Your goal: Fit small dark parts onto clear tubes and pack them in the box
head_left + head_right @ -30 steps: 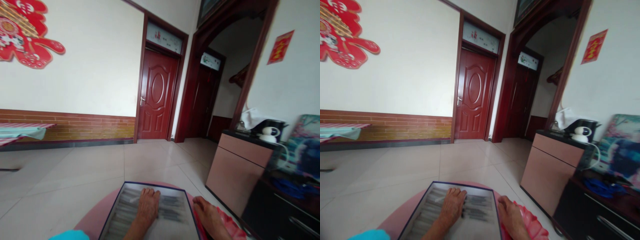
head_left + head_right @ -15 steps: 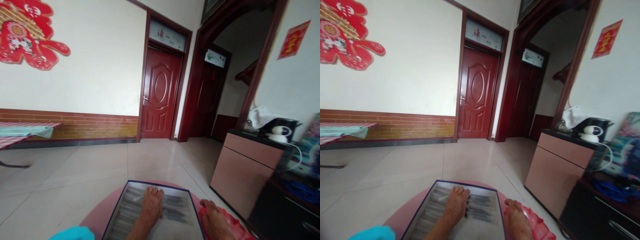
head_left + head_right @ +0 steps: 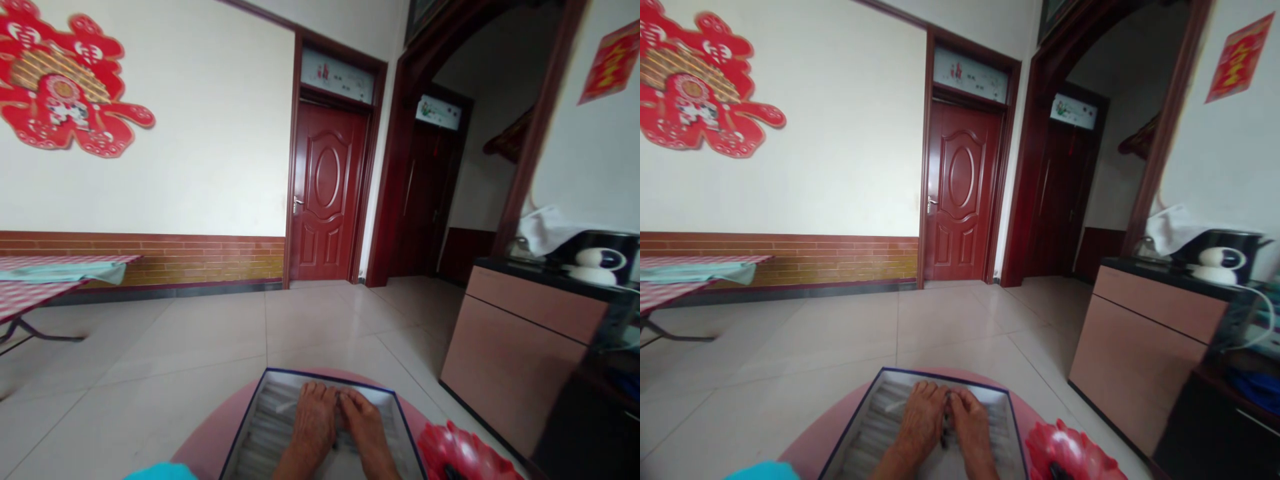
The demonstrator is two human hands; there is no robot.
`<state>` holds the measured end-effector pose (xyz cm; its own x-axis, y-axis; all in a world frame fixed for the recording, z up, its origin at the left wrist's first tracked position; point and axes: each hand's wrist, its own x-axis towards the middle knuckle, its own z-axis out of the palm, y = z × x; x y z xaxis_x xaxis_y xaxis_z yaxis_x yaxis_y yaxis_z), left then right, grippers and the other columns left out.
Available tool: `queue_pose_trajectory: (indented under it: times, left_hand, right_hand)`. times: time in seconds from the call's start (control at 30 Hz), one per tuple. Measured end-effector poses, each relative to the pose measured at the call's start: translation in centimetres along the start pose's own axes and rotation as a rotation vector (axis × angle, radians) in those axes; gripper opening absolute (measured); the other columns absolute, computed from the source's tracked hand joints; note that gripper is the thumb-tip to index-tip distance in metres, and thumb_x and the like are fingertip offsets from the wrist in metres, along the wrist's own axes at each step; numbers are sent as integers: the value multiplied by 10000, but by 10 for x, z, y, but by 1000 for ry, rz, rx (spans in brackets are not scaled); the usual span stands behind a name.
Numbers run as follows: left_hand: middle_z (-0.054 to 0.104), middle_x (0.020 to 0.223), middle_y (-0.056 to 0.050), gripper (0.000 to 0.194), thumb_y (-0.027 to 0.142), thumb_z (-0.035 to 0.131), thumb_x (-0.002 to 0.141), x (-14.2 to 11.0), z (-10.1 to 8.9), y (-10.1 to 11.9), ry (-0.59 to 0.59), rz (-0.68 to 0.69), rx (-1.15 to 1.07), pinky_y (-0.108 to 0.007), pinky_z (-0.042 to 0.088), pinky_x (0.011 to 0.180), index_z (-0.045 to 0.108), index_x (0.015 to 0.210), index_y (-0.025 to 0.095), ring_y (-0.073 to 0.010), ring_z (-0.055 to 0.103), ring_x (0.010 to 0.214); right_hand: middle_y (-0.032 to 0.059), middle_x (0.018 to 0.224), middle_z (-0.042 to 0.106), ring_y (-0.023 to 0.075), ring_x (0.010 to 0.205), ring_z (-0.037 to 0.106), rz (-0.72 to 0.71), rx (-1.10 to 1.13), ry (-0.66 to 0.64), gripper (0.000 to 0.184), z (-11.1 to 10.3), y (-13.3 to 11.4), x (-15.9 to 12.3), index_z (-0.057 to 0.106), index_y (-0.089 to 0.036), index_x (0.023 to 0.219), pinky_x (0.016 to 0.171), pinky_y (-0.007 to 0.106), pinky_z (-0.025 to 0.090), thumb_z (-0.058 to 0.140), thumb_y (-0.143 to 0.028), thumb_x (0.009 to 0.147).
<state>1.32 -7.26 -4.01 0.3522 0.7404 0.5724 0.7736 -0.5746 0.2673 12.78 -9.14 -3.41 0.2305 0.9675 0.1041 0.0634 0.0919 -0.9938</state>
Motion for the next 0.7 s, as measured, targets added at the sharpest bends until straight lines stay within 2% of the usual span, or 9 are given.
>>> queue_pose_trajectory:
  times: [0.13, 0.23, 0.3, 0.4, 0.7]
  left_hand:
    - [586, 844, -45, 207, 155, 432, 801, 0, -5, 3, -11, 13, -19, -343, 347, 780, 593, 926, 193, -207, 483, 804]
    - [582, 866, -61, 281, 171, 419, 804, -1, -9, 4, 22, 22, 17, -353, 353, 781, 566, 1044, 175, -217, 484, 821]
    - [581, 874, -65, 309, 176, 402, 818, -1, -12, 4, 59, 18, 59, -358, 352, 781, 544, 1093, 169, -219, 486, 827]
    - [580, 850, -57, 278, 182, 386, 842, -1, -14, 4, 89, 17, 89, -353, 349, 761, 560, 1059, 180, -213, 489, 806]
    - [556, 828, -40, 215, 246, 419, 856, 2, -23, 5, 71, 40, 38, -347, 327, 760, 596, 978, 231, -203, 468, 809]
  right_hand:
    - [23, 769, 685, 147, 677, 622, 149, 392, -37, 298, 4, 1, -4, 651, -181, 797, 595, 238, 472, 691, -408, 608]
    - [5, 724, 681, 134, 640, 620, 272, 597, -26, 307, 7, -1, -6, 636, -193, 767, 579, 234, 471, 751, -381, 553]
    - [-9, 679, 671, 127, 614, 617, 318, 646, 5, 303, 8, -2, -7, 623, -199, 744, 556, 225, 466, 765, -373, 541]
    - [-22, 666, 665, 112, 606, 614, 339, 668, 39, 287, 6, 0, -6, 612, -204, 742, 532, 203, 454, 757, -371, 560]
    - [-16, 644, 654, 110, 567, 610, 351, 704, 78, 274, 5, -1, -5, 598, -185, 719, 510, 209, 450, 736, -370, 572]
